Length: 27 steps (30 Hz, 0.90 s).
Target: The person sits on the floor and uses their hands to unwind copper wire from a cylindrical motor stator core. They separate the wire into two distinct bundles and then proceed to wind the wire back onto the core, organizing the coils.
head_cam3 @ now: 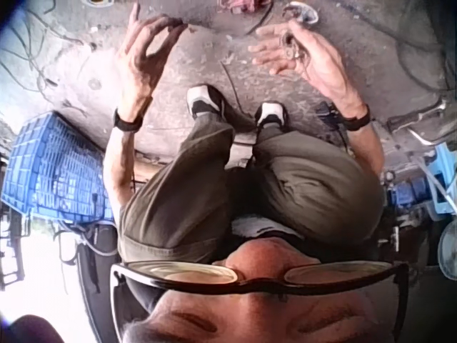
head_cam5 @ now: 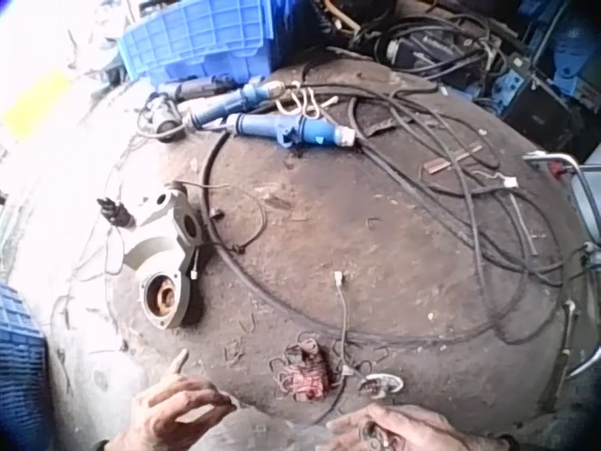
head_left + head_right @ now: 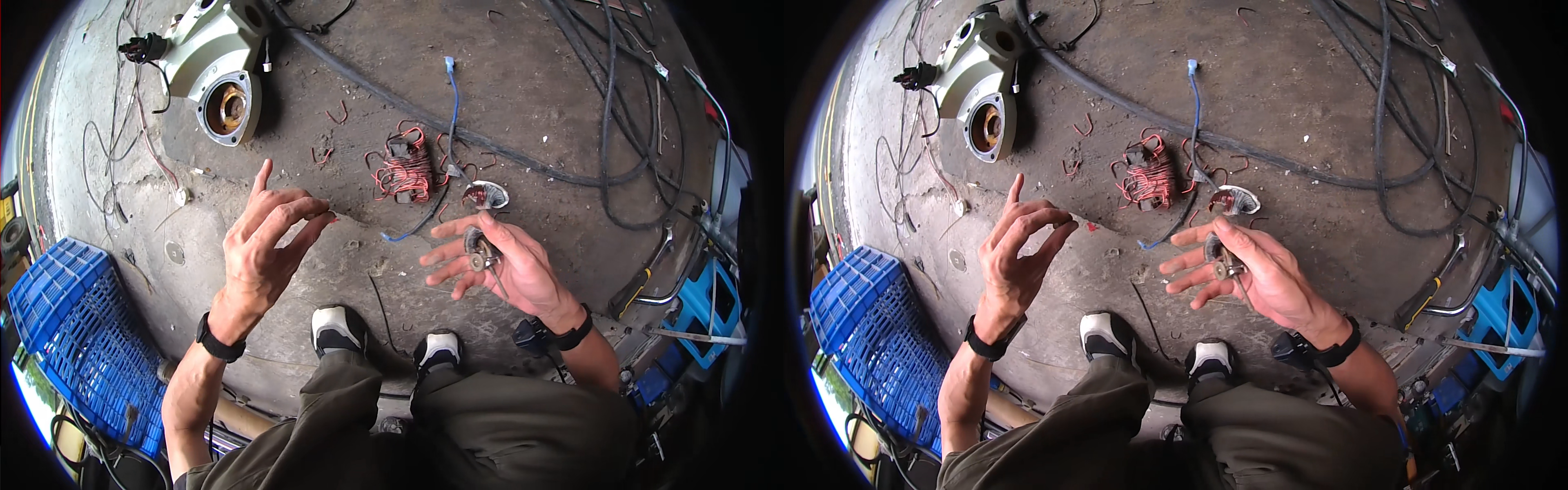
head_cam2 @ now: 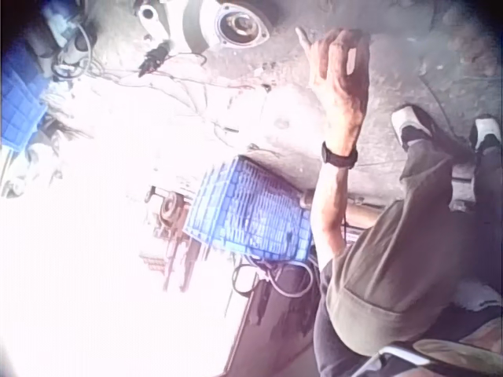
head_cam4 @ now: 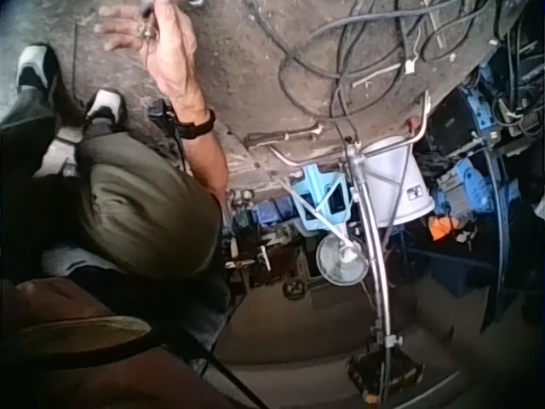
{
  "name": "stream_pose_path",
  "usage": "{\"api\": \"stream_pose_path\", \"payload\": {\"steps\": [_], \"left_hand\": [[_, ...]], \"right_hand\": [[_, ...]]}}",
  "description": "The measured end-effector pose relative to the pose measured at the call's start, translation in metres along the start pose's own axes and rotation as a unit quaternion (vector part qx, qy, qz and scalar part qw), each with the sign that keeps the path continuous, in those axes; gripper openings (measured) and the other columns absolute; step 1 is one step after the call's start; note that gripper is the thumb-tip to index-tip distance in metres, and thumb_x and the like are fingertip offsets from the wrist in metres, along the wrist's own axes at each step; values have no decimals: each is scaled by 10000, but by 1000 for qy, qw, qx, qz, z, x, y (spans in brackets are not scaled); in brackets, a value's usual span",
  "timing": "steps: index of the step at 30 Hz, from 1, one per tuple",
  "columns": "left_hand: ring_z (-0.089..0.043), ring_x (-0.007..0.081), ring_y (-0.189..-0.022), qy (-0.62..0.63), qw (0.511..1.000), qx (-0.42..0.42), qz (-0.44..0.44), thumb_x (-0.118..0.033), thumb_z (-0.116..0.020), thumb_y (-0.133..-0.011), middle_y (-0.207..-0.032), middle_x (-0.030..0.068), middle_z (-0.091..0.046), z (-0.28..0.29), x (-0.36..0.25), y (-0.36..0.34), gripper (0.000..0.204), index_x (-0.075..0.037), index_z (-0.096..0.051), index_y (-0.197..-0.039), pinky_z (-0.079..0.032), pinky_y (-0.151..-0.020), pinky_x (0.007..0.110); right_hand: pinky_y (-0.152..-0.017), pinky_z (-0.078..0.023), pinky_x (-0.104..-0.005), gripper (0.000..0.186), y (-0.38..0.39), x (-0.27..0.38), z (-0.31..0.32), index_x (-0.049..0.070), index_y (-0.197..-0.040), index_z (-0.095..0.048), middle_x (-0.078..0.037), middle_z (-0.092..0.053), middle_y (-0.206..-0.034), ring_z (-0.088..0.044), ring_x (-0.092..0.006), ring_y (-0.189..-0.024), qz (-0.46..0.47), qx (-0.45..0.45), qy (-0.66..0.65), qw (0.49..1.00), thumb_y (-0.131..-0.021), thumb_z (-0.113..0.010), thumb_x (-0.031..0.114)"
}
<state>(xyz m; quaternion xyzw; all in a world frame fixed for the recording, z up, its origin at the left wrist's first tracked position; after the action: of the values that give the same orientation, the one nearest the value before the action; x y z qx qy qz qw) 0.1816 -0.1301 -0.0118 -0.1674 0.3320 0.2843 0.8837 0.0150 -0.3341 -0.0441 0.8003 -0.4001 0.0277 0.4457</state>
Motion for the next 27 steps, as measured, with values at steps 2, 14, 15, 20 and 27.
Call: {"api": "stream_pose_path", "payload": {"steps": [2, 14, 15, 20, 27], "left_hand": [[-740, 198, -928, 7, 1000, 4, -8, 30, -858, -770, -946, 47, -763, 0, -8, -6, 359, -81, -701, -1074, -418, -1164, 615], [-737, 212, -928, 123, 992, 14, 19, 4, -853, -787, -931, 44, -760, -7, -37, -18, 305, -72, -716, -1049, -446, -1142, 605], [-736, 213, -934, 135, 990, 15, 23, 6, -853, -787, -931, 47, -761, -9, -38, -18, 303, -68, -714, -1047, -445, -1142, 605], [-732, 213, -958, 208, 976, 55, -14, 8, -863, -772, -961, 54, -756, -26, -74, -23, 299, -49, -719, -1028, -418, -1160, 608], [-726, 243, -1032, 215, 973, 67, -59, -41, -886, -754, -1004, 61, -752, -34, -92, -36, 336, -60, -748, -1060, -382, -1187, 588]], "right_hand": [[-830, -613, -415, 605, -2, -6, 1, -83, -1396, -486, -321, -639, -1299, -699, -394, -1137, -13, -2, -22, 1000, -1144, -217, 397], [-912, -579, -447, 451, -5, -24, 4, -34, -1353, -535, -316, -587, -1392, -635, -433, -1241, -29, 41, -130, 990, -1135, -325, 301], [-918, -576, -449, 454, -5, -27, 5, -34, -1367, -530, -314, -583, -1400, -628, -440, -1250, -34, 44, -142, 988, -1134, -325, 297], [-940, -579, -443, 465, -8, -34, 1, -42, -1388, -530, -243, -625, -1354, -655, -351, -1214, -50, 43, -195, 978, -1125, -354, 300], [-918, -590, -411, 404, -8, -35, 3, -30, -1294, -606, -135, -676, -1165, -679, -230, -1074, -36, 6, -206, 978, -1101, -424, 273]]}}
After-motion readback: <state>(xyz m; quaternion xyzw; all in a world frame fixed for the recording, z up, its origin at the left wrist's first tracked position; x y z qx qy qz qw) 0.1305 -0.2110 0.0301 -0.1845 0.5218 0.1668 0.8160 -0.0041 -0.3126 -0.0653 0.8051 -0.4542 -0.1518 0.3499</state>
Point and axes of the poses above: each hand's wrist, its own y-axis away from the middle knuckle, its own z-axis out of the back of the hand, x = y × z, the point moved 7 cm from there along -y, towards the middle knuckle
